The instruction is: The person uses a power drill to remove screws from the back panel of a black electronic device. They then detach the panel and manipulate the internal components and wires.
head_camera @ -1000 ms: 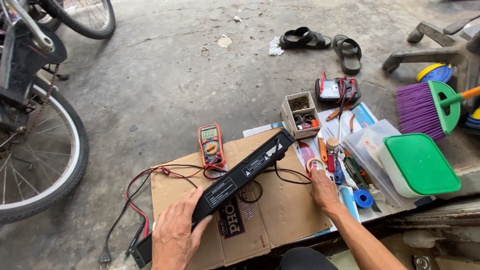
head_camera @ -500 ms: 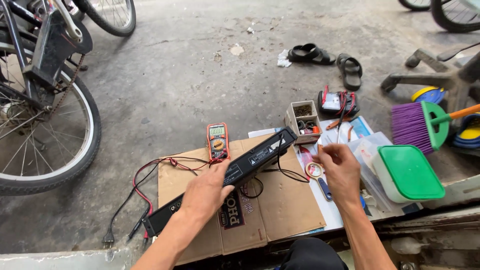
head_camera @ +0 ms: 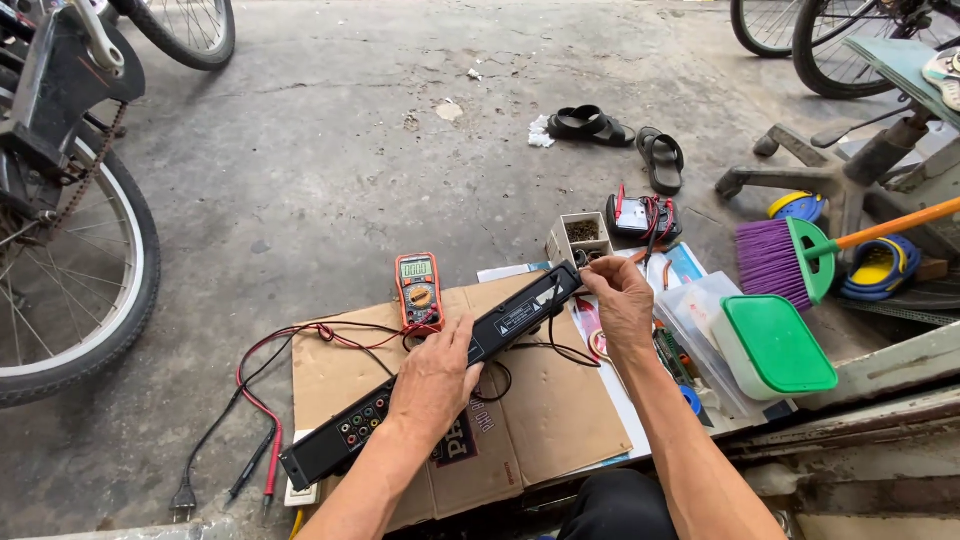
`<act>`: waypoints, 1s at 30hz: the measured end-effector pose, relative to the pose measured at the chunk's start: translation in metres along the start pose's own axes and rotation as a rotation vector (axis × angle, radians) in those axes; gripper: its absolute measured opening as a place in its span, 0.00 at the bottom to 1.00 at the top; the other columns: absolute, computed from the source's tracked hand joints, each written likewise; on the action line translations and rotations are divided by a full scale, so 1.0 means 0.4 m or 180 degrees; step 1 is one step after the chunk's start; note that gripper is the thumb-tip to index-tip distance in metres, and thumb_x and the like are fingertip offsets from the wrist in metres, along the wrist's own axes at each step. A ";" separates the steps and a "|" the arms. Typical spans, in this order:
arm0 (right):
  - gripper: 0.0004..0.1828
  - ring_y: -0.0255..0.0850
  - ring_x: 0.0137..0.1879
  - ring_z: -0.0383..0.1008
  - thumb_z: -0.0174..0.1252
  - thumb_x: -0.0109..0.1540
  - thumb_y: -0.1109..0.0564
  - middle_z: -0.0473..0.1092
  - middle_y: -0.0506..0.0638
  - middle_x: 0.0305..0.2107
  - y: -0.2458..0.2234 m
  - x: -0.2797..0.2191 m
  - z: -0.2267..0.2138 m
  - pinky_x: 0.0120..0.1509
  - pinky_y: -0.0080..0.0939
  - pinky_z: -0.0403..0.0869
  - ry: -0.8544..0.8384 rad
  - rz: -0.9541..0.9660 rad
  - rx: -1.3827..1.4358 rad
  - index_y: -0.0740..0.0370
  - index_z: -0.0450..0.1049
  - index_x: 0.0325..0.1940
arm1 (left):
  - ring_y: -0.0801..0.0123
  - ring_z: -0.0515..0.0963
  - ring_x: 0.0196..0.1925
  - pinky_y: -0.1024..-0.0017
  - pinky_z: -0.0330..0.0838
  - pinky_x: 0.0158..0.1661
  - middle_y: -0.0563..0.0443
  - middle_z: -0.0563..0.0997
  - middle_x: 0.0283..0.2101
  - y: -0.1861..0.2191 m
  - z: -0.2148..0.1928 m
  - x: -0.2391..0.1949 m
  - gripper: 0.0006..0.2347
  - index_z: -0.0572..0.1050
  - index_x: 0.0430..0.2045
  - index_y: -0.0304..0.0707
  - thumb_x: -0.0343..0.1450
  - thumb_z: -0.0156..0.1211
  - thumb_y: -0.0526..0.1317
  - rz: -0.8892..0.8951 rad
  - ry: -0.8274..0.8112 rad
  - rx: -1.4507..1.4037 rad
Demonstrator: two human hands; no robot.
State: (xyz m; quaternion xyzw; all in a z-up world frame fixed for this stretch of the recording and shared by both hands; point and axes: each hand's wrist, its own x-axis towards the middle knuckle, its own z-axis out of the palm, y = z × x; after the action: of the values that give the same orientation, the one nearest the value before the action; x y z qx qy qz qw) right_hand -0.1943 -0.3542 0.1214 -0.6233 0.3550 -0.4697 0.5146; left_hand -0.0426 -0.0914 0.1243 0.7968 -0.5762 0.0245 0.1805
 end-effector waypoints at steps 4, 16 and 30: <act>0.10 0.31 0.45 0.78 0.71 0.64 0.62 0.81 0.47 0.38 -0.012 -0.011 0.017 0.54 0.36 0.80 0.0059 -0.0035 -0.0038 0.56 0.82 0.50 | 0.47 0.85 0.56 0.54 0.83 0.52 0.35 0.79 0.63 0.002 -0.006 -0.006 0.33 0.63 0.75 0.32 0.75 0.67 0.46 0.0038 0.0061 -0.0039; 0.07 0.33 0.43 0.79 0.71 0.67 0.61 0.82 0.48 0.38 0.007 -0.011 0.016 0.53 0.36 0.79 0.0105 -0.0363 -0.0637 0.54 0.82 0.48 | 0.46 0.84 0.57 0.53 0.81 0.54 0.34 0.80 0.60 -0.006 0.021 -0.009 0.33 0.64 0.75 0.32 0.74 0.69 0.45 0.0026 0.0147 -0.0186; 0.08 0.45 0.51 0.81 0.68 0.68 0.67 0.78 0.48 0.37 0.019 -0.008 0.006 0.54 0.39 0.81 -0.0038 -0.2250 -0.2527 0.55 0.81 0.46 | 0.45 0.83 0.60 0.52 0.80 0.57 0.33 0.80 0.61 -0.006 0.025 -0.011 0.33 0.65 0.75 0.32 0.74 0.68 0.45 0.0039 0.0119 -0.0290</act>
State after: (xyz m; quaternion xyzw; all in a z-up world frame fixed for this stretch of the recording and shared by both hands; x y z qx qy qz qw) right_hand -0.1927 -0.3521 0.1131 -0.8544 0.2709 -0.4404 0.0513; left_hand -0.0437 -0.0898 0.1130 0.7836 -0.5781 0.0142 0.2272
